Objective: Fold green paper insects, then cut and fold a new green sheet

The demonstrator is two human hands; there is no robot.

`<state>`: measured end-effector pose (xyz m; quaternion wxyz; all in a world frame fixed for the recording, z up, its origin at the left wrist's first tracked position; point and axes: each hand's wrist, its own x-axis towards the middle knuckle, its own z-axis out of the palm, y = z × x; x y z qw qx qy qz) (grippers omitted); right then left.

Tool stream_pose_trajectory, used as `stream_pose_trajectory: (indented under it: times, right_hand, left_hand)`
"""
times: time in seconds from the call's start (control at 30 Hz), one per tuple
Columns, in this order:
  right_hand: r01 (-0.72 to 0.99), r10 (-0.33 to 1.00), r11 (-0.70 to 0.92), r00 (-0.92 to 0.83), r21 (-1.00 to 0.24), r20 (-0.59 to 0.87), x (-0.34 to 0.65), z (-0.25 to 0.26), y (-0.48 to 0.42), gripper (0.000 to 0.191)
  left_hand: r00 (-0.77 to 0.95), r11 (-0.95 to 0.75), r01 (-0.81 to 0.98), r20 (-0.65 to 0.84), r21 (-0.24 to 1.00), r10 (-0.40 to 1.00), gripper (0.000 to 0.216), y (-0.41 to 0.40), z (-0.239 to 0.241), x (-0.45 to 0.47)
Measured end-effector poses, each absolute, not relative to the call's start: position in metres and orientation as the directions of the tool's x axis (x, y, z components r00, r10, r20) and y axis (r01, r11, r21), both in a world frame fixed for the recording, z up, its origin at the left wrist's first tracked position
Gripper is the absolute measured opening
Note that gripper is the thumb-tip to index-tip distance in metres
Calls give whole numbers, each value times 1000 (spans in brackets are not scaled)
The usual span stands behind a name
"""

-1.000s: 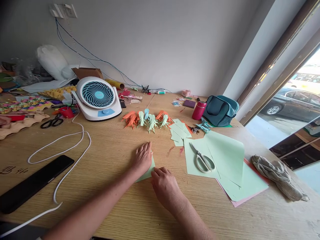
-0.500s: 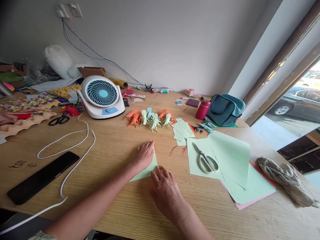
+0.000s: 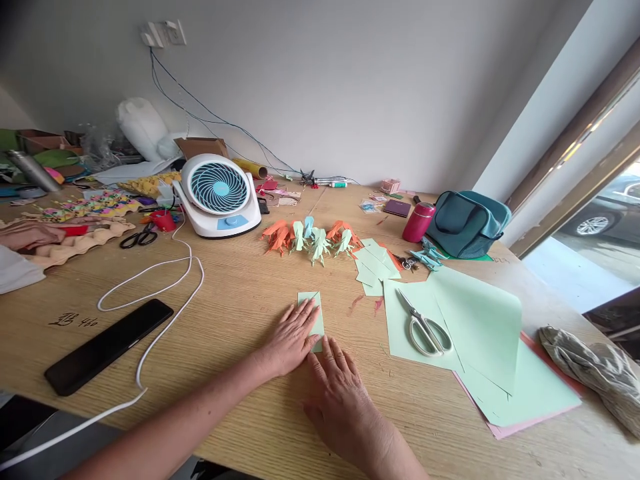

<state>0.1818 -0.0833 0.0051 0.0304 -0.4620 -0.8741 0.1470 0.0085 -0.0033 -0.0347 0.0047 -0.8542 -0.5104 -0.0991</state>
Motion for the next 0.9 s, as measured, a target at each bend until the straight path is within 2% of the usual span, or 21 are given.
stream_pose_trajectory:
  times: [0.27,0.53,0.63,0.7,0.8,0.9]
  right_hand:
    - [830,826,487,-539,-271,-166,171,14,-88,83]
    - [821,833,496,-542,-284,-112,176,7,-90,81]
    - [786,806,524,-582,-328,-106,182,15,-84,72]
    - [766,817,522,-576,-374,-39,188,21,-77,61]
    - [772,880,456,-466,-444,93,196,24,-62,42]
    - [805,943,327,-310,-496,118,201,17,-47,29]
  left_hand:
    - [469,-492,867,203,78,860,60,-5,-35,7]
    - [463,-492,865,222,99,858,63,-5,-36,7]
    - [442,-475,866,204,154,873,60,-4,-32,8]
    - [412,-457,859,219,232,885,57,-3,-28,6]
    - [324,-424,832,308,358,895,50,1,-20,2]
    - [196,-329,863,347,384,917,41,4,-11,-5]
